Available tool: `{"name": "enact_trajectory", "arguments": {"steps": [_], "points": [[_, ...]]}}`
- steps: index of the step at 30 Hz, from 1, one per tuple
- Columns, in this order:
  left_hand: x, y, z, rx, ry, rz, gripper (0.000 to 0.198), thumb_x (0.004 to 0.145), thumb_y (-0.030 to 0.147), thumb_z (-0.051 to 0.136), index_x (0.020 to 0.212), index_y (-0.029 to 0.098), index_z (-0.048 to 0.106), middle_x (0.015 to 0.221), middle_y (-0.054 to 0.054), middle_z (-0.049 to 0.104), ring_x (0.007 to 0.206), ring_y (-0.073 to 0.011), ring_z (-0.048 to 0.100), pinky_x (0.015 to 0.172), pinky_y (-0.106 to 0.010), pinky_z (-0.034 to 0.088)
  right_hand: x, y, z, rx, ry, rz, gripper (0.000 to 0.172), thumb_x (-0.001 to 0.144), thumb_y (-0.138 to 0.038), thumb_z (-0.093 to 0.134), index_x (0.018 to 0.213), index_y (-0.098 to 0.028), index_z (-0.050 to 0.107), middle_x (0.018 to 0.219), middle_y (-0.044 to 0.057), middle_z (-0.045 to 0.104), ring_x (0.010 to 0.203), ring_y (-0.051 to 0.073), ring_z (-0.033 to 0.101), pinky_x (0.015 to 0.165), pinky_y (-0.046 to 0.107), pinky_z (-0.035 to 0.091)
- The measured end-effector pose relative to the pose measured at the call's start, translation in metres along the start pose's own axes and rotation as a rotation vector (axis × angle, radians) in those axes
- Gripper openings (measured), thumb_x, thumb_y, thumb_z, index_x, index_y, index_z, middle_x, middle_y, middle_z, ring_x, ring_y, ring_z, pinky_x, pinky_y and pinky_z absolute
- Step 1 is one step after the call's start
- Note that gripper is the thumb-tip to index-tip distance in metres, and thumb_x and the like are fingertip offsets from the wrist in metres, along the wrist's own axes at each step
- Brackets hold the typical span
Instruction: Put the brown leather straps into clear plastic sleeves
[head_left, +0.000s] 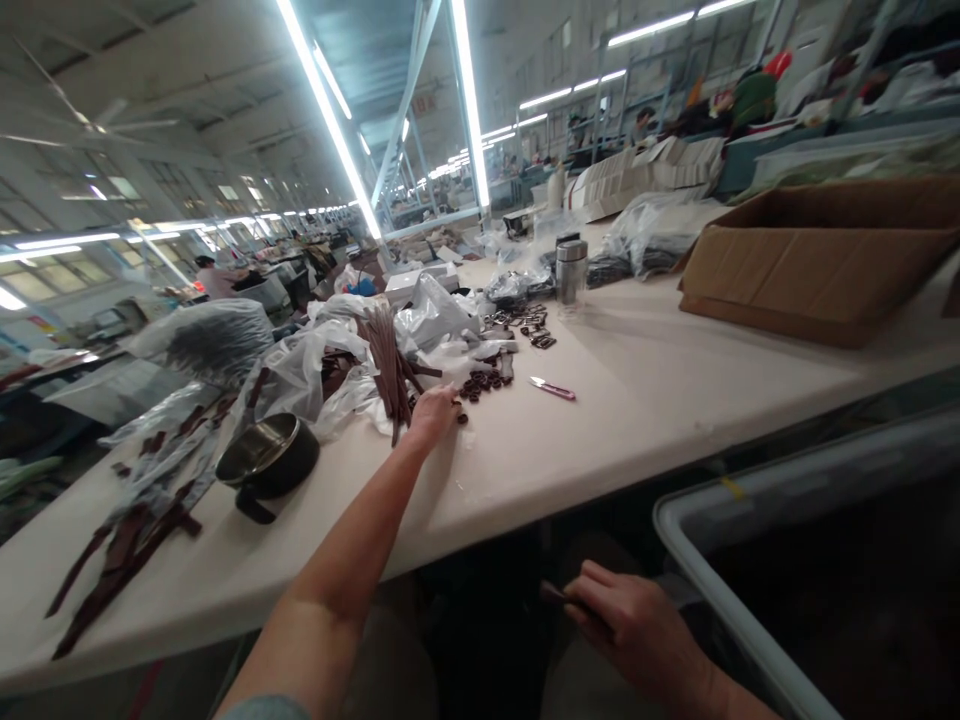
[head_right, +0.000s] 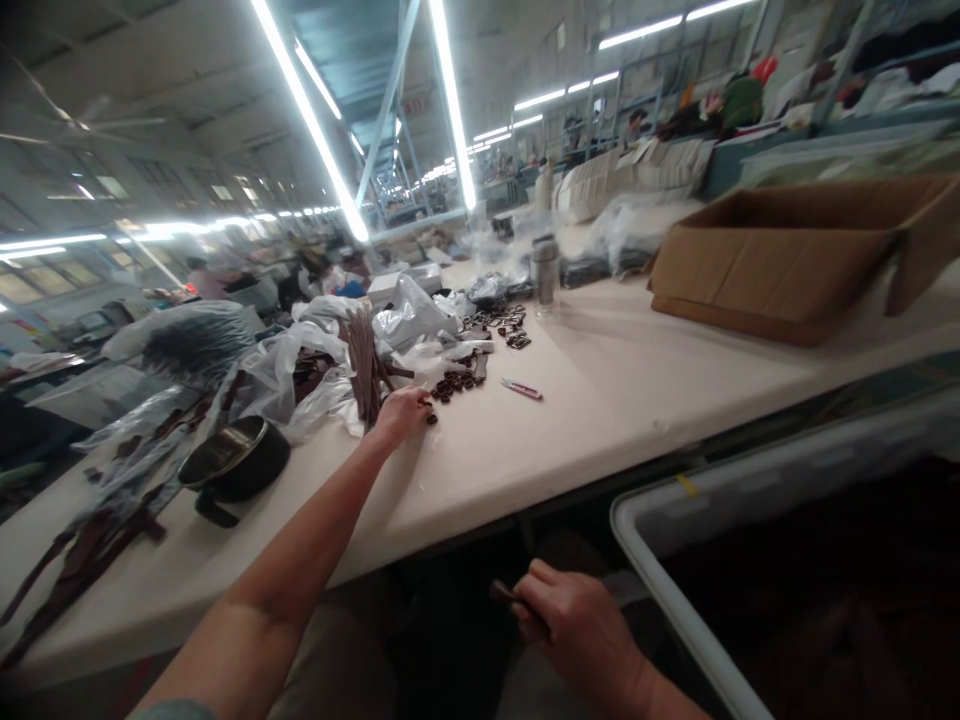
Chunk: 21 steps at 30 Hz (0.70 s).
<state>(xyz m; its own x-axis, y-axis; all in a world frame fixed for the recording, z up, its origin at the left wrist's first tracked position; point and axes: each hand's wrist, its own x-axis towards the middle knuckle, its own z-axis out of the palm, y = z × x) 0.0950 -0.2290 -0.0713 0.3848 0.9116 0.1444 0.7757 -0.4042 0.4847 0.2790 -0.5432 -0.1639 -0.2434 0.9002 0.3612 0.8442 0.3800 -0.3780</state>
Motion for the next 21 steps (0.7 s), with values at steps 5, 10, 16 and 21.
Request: {"name": "enact_trajectory", "arguments": {"steps": [5,10,16,21], "points": [[0.006,-0.005,-0.004,0.016,-0.004,-0.052,0.008,0.069,0.014,0.074,0.076,0.018,0.076,0.082,-0.007,0.074,0.087,-0.0220,0.065,0.085,-0.030,0.046,0.003,0.004,0.003,0.017,0.001,0.014,0.027,0.098,-0.027,0.047,0.075,-0.021,0.059,0.071,0.000,0.059,0.056,0.013,0.058,0.053,0.027,0.033],[0.009,-0.001,-0.015,-0.120,0.082,-0.137,0.007,0.066,0.016,0.075,0.062,0.017,0.069,0.063,-0.003,0.067,0.079,-0.0210,0.064,0.077,-0.030,0.047,0.006,0.007,-0.002,0.092,0.037,0.080,0.024,0.094,-0.023,0.049,0.073,-0.021,0.060,0.070,0.000,0.059,0.055,0.013,0.057,0.051,0.026,0.037],[-0.050,0.020,-0.022,-0.528,0.015,-0.145,0.031,0.076,0.046,0.070,0.075,0.015,0.069,0.075,-0.006,0.072,0.067,-0.0153,0.065,0.067,-0.028,0.051,0.015,-0.003,-0.032,0.303,0.170,0.185,0.019,0.092,-0.023,0.052,0.078,-0.020,0.065,0.069,0.000,0.057,0.057,0.014,0.056,0.053,0.025,0.044],[-0.166,0.040,0.010,-1.203,-0.246,-0.360,0.042,0.063,0.050,0.084,0.075,0.013,0.070,0.084,-0.009,0.075,0.063,-0.0107,0.063,0.061,-0.023,0.052,0.019,-0.019,-0.057,0.319,0.248,0.152,0.019,0.094,-0.027,0.054,0.084,-0.020,0.069,0.066,0.000,0.053,0.057,0.012,0.050,0.051,0.024,0.038]]}}
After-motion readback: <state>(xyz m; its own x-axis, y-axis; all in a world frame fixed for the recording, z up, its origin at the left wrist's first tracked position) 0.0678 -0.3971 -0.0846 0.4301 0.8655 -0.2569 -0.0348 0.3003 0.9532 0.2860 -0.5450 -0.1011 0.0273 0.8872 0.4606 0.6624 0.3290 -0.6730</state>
